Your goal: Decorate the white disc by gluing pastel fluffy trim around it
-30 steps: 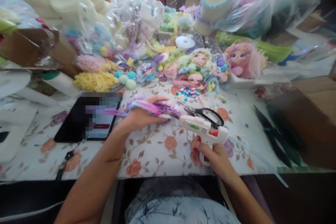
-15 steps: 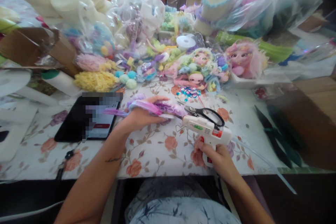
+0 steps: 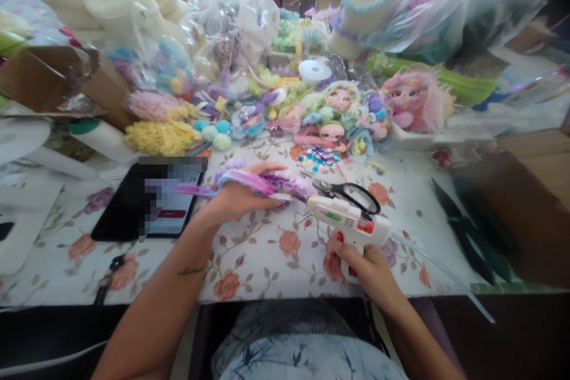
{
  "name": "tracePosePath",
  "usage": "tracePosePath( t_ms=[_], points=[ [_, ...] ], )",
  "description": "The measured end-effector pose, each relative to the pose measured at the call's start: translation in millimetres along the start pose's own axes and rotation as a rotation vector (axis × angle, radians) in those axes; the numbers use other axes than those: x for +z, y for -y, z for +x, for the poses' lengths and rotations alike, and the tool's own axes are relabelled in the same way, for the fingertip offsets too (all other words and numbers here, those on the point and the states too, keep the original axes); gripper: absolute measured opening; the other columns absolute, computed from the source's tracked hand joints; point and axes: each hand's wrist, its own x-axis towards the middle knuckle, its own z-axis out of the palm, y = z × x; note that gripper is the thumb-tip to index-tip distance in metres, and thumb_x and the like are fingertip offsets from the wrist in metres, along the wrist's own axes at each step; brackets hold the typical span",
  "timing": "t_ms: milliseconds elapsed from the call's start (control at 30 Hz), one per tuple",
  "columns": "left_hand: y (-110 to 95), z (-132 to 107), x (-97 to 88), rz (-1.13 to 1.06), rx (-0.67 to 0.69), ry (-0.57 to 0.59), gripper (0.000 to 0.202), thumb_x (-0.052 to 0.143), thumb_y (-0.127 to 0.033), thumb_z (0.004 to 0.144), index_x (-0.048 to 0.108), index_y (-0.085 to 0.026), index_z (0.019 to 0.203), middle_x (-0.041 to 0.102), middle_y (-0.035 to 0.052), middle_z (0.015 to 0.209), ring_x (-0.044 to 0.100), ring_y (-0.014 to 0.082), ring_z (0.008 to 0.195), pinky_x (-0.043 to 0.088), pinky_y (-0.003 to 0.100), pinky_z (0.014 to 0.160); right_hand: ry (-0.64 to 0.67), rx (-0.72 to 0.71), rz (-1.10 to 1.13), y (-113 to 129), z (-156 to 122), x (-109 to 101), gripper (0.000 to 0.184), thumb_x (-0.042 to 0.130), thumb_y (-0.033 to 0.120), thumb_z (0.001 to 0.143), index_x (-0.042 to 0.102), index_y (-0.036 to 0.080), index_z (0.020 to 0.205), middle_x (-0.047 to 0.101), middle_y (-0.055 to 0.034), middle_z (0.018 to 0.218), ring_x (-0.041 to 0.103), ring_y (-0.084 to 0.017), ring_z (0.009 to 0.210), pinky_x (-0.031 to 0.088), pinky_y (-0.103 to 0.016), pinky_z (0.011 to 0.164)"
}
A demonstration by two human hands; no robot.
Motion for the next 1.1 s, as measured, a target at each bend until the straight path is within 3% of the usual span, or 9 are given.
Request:
tracePosePath(
  t_ms=[367,767,1100],
  points=[
    [0.7,-0.8,0.0,0.018,-0.013,-0.011,0.065,0.081,-0.045,0.073,0.06,-0.024,0.13,0.064,0.009,0.134,0.059,0.0319,0.126,0.051,0.039,0.105,-0.015,0.016,0.068,0.1,-3.5,-1.7,0.042,0.059,0.045,0.09,0.063,0.018,0.058,0.058,-0.0013,0.047,0.052,-0.015,0.046,0.04,-0.028,0.049],
    [0.3,-0.4,0.1,0.003,-0.009,-0.007,0.065,0.081,-0.045,0.074,0.059,-0.024,0.131,0.065,0.0084,0.133,0.059,0.0306,0.125,0.051,0.038,0.103,-0.022,0.01,-0.011,0.9,-1.1,0.4,0.041,0.057,0.042,0.091,0.057,0.019,0.056,0.058,-0.0008,0.048,0.049,-0.013,0.046,0.044,-0.028,0.056],
    [-3.1,0.5,-0.1,0.018,-0.021,0.002,0.064,0.08,-0.045,0.074,0.059,-0.023,0.13,0.064,0.009,0.134,0.059,0.0315,0.125,0.05,0.04,0.105,-0.023,0.008,0.046,0.9,-2.6,-2.3,0.046,0.059,0.046,0.09,0.061,0.019,0.053,0.059,-0.0025,0.046,0.052,-0.015,0.046,0.041,-0.028,0.049]
  ],
)
